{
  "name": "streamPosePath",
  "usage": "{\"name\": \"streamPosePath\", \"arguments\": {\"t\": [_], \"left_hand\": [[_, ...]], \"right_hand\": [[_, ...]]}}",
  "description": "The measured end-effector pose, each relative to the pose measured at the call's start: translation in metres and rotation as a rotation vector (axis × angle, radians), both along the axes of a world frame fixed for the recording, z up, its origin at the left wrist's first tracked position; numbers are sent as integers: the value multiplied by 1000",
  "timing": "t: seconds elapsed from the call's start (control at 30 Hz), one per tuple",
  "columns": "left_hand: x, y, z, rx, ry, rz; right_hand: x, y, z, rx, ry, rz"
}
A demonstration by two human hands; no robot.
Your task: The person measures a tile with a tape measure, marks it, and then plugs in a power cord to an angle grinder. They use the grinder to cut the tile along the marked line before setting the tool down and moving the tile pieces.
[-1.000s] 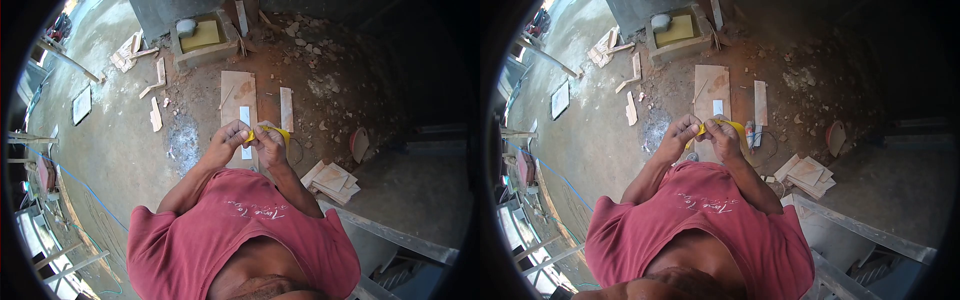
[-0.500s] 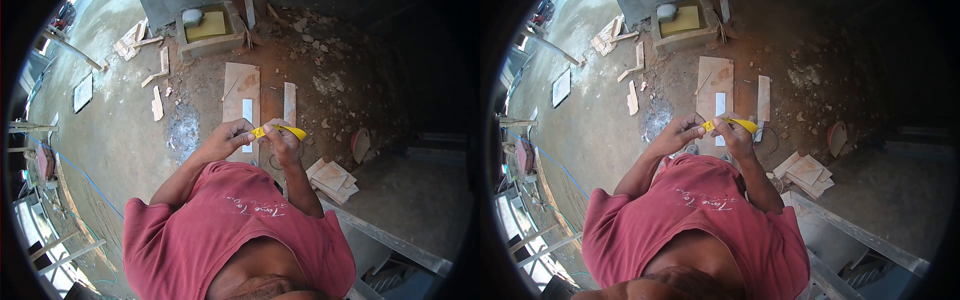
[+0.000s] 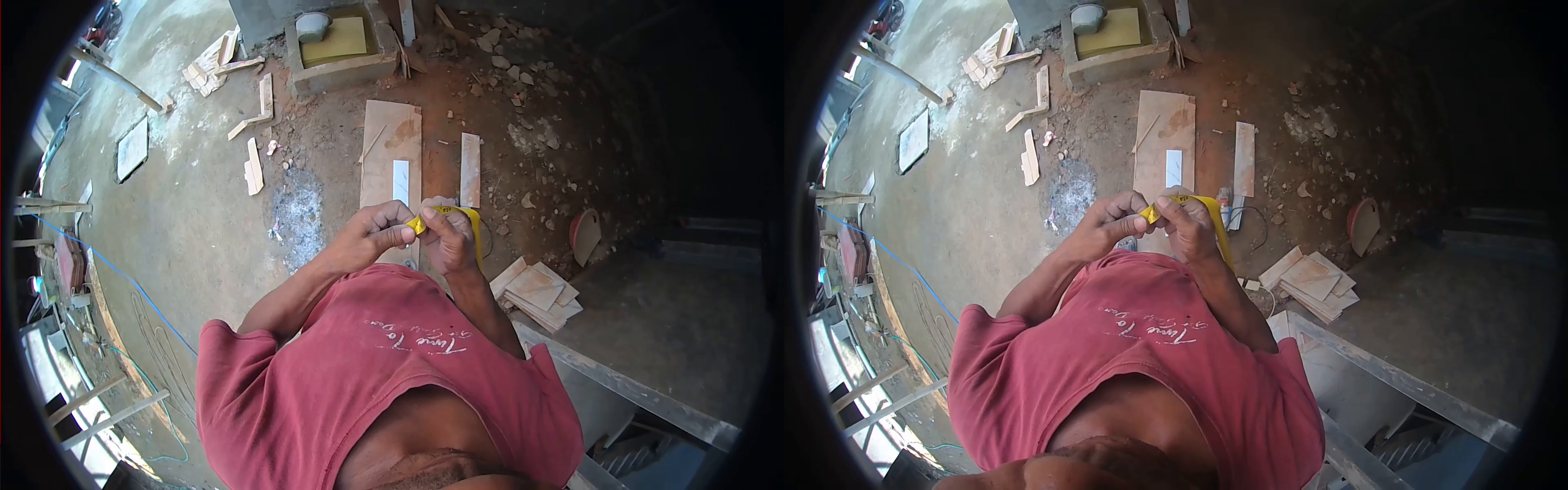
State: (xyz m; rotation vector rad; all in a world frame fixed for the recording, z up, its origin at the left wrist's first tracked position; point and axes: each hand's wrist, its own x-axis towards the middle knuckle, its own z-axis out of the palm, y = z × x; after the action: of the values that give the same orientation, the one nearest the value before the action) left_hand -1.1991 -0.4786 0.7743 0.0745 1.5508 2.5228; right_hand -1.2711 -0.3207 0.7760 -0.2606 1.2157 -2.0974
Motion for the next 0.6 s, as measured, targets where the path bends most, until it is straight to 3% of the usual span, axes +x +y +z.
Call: {"name": "streamPosePath", "arguments": {"t": [0.27,0.53,0.6], "left_hand": [[6,3,-3,-13,37,40],[10,3,2,-70,8,75],[10,2,-1,-71,16,81]], "right_hand": [[10,-1,-6,2,-135,-12],[13,0,0,93,111,-76],[14,-1,-5,93,56,-73]]}}
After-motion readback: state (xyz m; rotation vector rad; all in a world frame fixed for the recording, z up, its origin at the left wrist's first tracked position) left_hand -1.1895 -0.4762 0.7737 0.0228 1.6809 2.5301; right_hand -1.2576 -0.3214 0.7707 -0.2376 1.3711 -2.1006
